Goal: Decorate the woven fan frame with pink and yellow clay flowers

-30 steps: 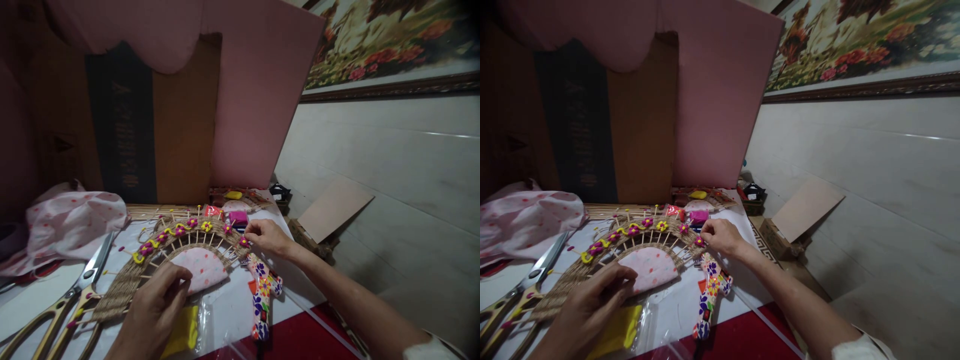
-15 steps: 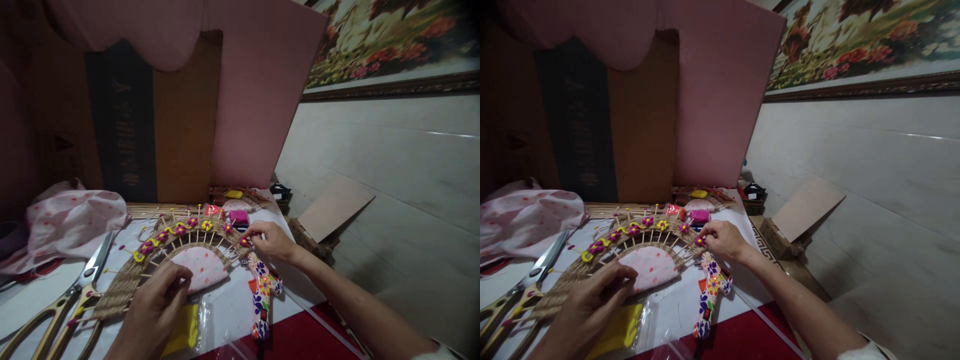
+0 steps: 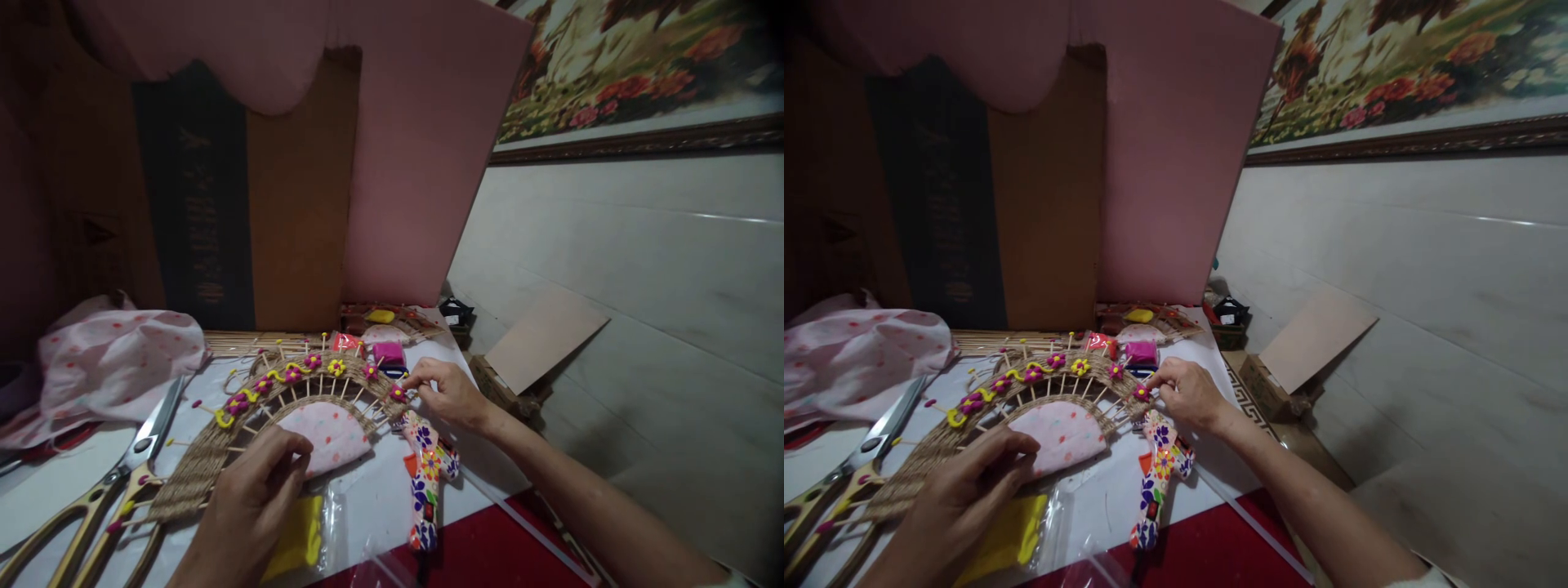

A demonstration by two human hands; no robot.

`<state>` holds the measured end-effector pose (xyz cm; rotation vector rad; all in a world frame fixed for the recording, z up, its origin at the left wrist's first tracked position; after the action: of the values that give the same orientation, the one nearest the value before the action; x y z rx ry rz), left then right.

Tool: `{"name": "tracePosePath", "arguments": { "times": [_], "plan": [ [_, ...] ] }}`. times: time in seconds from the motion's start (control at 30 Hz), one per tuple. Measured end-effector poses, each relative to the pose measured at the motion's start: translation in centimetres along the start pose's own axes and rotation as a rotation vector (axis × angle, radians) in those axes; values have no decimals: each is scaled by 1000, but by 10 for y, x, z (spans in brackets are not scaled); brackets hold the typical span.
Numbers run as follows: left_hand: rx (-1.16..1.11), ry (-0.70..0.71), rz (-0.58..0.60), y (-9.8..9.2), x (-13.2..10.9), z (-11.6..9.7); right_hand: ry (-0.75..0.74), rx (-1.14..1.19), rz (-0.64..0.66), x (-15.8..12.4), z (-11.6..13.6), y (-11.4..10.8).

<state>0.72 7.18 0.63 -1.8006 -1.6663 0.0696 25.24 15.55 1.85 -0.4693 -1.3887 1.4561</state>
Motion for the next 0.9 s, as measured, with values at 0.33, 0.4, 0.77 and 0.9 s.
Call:
{"name": "tracePosePath", "arguments": {
  "times": [0.33, 0.4, 0.77, 0.9],
  "plan": [
    [10, 26, 14, -1, 2, 2, -15, -73, 0, -1, 5, -2],
    [9, 20, 10, -1, 2, 2, -21, -68, 13, 0, 6, 0],
    [-7, 37, -17, -2, 1, -1, -18, -12, -2, -1, 3, 2],
    [4, 29, -4, -1, 2, -1, -6, -5, -55, -4, 3, -3]
  ]
}}
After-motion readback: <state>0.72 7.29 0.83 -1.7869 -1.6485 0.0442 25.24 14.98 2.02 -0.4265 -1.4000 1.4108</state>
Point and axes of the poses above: each hand's wrist, its own x-axis towards the middle knuckle, its own y-axis out of the palm, z = x × y, the point moved 6 cm from there along x, towards the middle knuckle, and after that the axes turned 12 degrees about -x, right-handed, at the moved point
